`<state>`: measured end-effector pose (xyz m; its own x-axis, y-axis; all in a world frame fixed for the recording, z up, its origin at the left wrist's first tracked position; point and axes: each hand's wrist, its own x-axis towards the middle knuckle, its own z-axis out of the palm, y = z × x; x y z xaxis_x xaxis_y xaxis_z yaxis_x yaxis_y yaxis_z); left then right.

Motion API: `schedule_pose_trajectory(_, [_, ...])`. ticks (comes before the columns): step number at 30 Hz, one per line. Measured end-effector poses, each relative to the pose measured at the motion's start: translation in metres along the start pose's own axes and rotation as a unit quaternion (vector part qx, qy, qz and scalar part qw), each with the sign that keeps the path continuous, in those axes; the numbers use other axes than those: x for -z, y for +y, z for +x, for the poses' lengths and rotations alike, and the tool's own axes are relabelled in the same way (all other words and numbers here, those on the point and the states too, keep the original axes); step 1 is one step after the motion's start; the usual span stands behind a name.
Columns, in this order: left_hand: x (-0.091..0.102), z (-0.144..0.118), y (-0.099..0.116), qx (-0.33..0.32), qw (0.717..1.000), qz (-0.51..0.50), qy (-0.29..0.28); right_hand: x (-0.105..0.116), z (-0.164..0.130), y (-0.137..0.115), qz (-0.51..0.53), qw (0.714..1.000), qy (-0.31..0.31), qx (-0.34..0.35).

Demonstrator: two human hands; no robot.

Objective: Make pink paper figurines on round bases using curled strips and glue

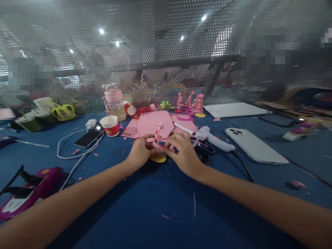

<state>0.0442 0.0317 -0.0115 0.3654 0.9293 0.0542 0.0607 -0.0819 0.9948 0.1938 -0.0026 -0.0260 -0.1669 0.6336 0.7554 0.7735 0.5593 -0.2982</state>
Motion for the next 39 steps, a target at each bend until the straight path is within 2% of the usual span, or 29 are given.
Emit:
schedule_pose_trajectory(6, [0.0001, 0.0, -0.0018, 0.021, 1.0, -0.003, -0.004, 0.0022, 0.0003, 0.0023, 0.02, 1.0, 0.008, -0.016])
schedule_pose_trajectory(10, [0.0011, -0.0008, -0.0004, 0.015, 0.999, 0.034, 0.008, 0.0039, 0.0012, 0.0026, 0.042, 0.999, 0.011, -0.023])
schedule_pose_trajectory(14, [0.0018, -0.0016, 0.0022, 0.006, 0.999, 0.037, -0.025, 0.0037, 0.0016, 0.0037, 0.064, 0.997, 0.018, -0.03])
schedule_pose_trajectory(17, [0.001, -0.0022, 0.003, 0.016, 0.999, 0.014, -0.024, 0.0029, 0.0013, 0.0043, 0.071, 0.997, 0.014, -0.023])
schedule_pose_trajectory(29, [-0.0012, -0.0023, 0.0038, 0.003, 1.0, 0.029, -0.004, 0.0018, 0.0022, 0.0055, 0.066, 0.997, 0.024, -0.026])
schedule_pose_trajectory(39, [-0.0008, -0.0017, 0.0011, -0.007, 1.0, 0.023, -0.011, 0.0005, 0.0021, 0.0075, 0.06, 0.997, 0.021, -0.034])
